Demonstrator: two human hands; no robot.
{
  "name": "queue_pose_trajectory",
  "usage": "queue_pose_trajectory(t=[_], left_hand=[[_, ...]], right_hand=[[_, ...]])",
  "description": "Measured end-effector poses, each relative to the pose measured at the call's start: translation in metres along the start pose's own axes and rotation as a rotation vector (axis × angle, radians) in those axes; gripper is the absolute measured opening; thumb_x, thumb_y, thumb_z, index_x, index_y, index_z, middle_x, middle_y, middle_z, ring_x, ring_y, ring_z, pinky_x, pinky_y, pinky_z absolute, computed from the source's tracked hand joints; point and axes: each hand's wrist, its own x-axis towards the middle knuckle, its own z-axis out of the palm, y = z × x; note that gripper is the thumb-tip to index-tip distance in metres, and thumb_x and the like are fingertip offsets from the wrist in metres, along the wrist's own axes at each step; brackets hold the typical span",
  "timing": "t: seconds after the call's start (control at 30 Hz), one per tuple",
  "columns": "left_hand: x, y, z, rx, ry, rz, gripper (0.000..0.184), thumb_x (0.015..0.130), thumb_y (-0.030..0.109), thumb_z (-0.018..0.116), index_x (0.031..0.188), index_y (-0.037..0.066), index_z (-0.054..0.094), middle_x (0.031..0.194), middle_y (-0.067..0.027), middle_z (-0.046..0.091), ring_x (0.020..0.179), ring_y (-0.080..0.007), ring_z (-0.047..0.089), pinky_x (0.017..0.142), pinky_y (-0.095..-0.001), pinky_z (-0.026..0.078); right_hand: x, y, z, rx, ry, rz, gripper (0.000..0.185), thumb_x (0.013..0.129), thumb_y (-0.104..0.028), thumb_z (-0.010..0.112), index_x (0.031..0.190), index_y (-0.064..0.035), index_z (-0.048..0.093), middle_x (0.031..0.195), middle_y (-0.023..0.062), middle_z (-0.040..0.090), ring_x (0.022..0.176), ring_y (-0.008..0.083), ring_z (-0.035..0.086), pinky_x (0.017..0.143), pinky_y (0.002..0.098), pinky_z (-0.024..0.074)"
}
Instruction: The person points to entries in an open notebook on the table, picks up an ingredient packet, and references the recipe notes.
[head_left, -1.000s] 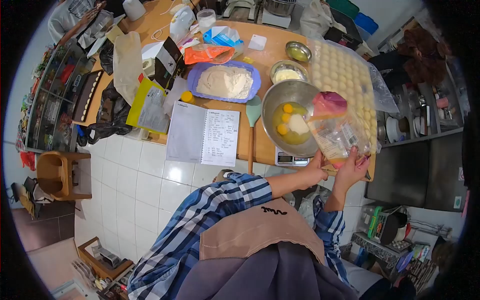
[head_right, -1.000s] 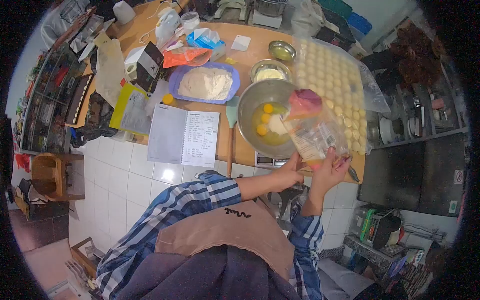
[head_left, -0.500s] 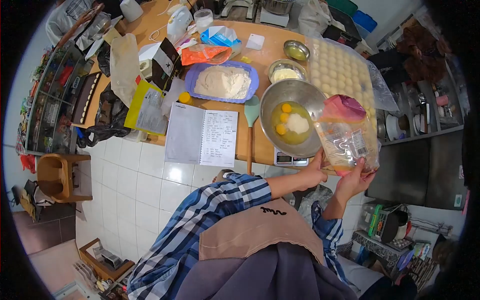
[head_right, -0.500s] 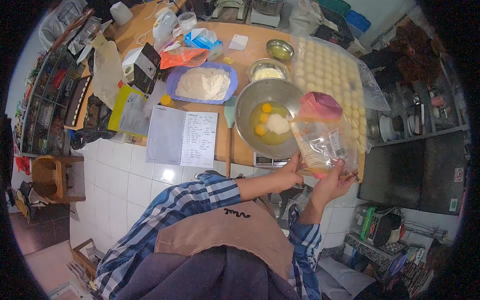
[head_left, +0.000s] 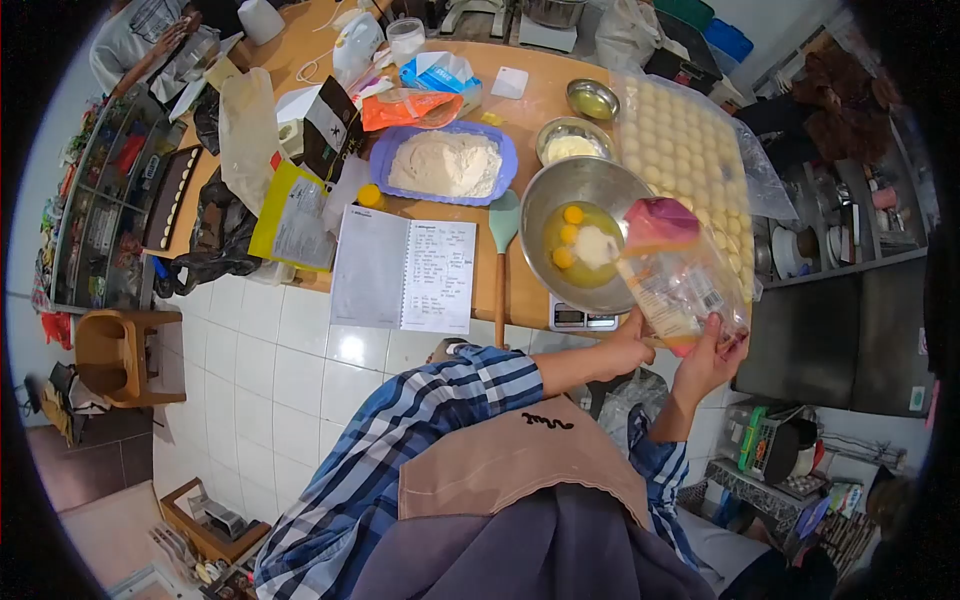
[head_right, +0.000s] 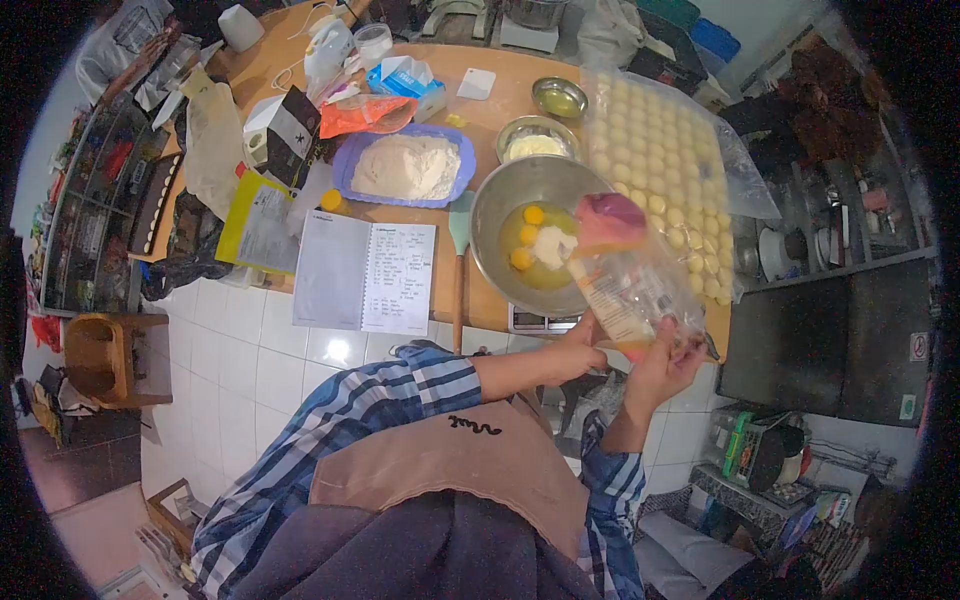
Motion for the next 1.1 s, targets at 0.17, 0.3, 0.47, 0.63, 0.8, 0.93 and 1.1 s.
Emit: queue_pose_trajectory(t=[0.17, 0.3, 0.47, 0.63, 0.8, 0.93, 1.1], left_hand=[[0.004, -0.006, -0.003, 0.021, -0.057, 0.017, 0.099, 0.054, -0.015, 0.046, 0.136, 0.010, -0.004, 0.133, -0.0082, 0.027, 0.125, -0.0230, 0.027, 0.092, -0.0313, 0.032], [-0.004, 0.003, 0.001, -0.063, -0.077, 0.046, 0.096, 0.054, -0.014, 0.044, 0.135, 0.009, -0.001, 0.138, -0.0094, 0.018, 0.127, -0.0244, 0.023, 0.096, -0.0319, 0.028], [-0.001, 0.001, 0.001, -0.054, -0.118, 0.054, 0.101, 0.053, -0.014, 0.043, 0.136, 0.013, -0.006, 0.141, -0.0076, 0.013, 0.127, -0.0263, 0.022, 0.096, -0.0324, 0.028], [0.007, -0.012, -0.003, -0.070, -0.103, 0.074, 0.105, 0.052, -0.016, 0.045, 0.137, 0.018, -0.008, 0.142, -0.0053, 0.012, 0.121, -0.0252, 0.030, 0.082, -0.0292, 0.037], [0.005, -0.010, -0.002, -0.086, -0.036, 0.065, 0.107, 0.051, -0.016, 0.045, 0.137, 0.020, -0.007, 0.142, -0.0043, 0.012, 0.119, -0.0251, 0.032, 0.076, -0.0274, 0.040], [0.010, -0.011, -0.008, -0.074, -0.034, 0.069, 0.106, 0.052, -0.016, 0.045, 0.137, 0.020, -0.006, 0.141, -0.0044, 0.015, 0.119, -0.0256, 0.032, 0.078, -0.0297, 0.040], [0.008, -0.013, -0.009, -0.089, 0.008, 0.077, 0.100, 0.053, -0.016, 0.044, 0.137, 0.017, -0.001, 0.137, -0.0050, 0.023, 0.119, -0.0244, 0.032, 0.080, -0.0304, 0.040]], right_hand=[[0.003, -0.009, -0.005, -0.055, -0.050, -0.014, 0.032, 0.082, -0.005, 0.055, 0.111, 0.0041, 0.043, 0.107, 0.0113, 0.052, 0.093, 0.0148, 0.051, 0.080, 0.0258, 0.0412], [0.008, -0.005, -0.011, -0.088, -0.012, 0.022, 0.034, 0.082, -0.004, 0.055, 0.112, 0.0050, 0.042, 0.108, 0.0126, 0.051, 0.094, 0.0166, 0.051, 0.080, 0.0264, 0.0416], [0.010, -0.001, -0.008, -0.088, 0.039, -0.022, 0.035, 0.082, -0.005, 0.055, 0.112, 0.0055, 0.042, 0.108, 0.0129, 0.051, 0.094, 0.0173, 0.051, 0.081, 0.0269, 0.0413], [0.013, 0.001, 0.007, -0.030, 0.050, 0.040, 0.034, 0.081, -0.006, 0.057, 0.110, 0.0055, 0.044, 0.106, 0.0117, 0.053, 0.094, 0.0162, 0.051, 0.082, 0.0267, 0.0404], [0.018, 0.019, 0.015, -0.109, -0.012, -0.057, 0.035, 0.081, -0.007, 0.057, 0.110, 0.0065, 0.043, 0.105, 0.0132, 0.052, 0.094, 0.0177, 0.051, 0.081, 0.0281, 0.0411], [0.014, 0.017, 0.022, -0.021, -0.019, -0.018, 0.034, 0.082, -0.006, 0.056, 0.110, 0.0067, 0.041, 0.104, 0.0136, 0.052, 0.092, 0.0180, 0.051, 0.080, 0.0283, 0.0412], [0.012, 0.015, 0.023, -0.016, -0.127, -0.026, 0.032, 0.082, -0.005, 0.054, 0.110, 0.0059, 0.042, 0.104, 0.0123, 0.051, 0.092, 0.0173, 0.051, 0.080, 0.0277, 0.0412]])
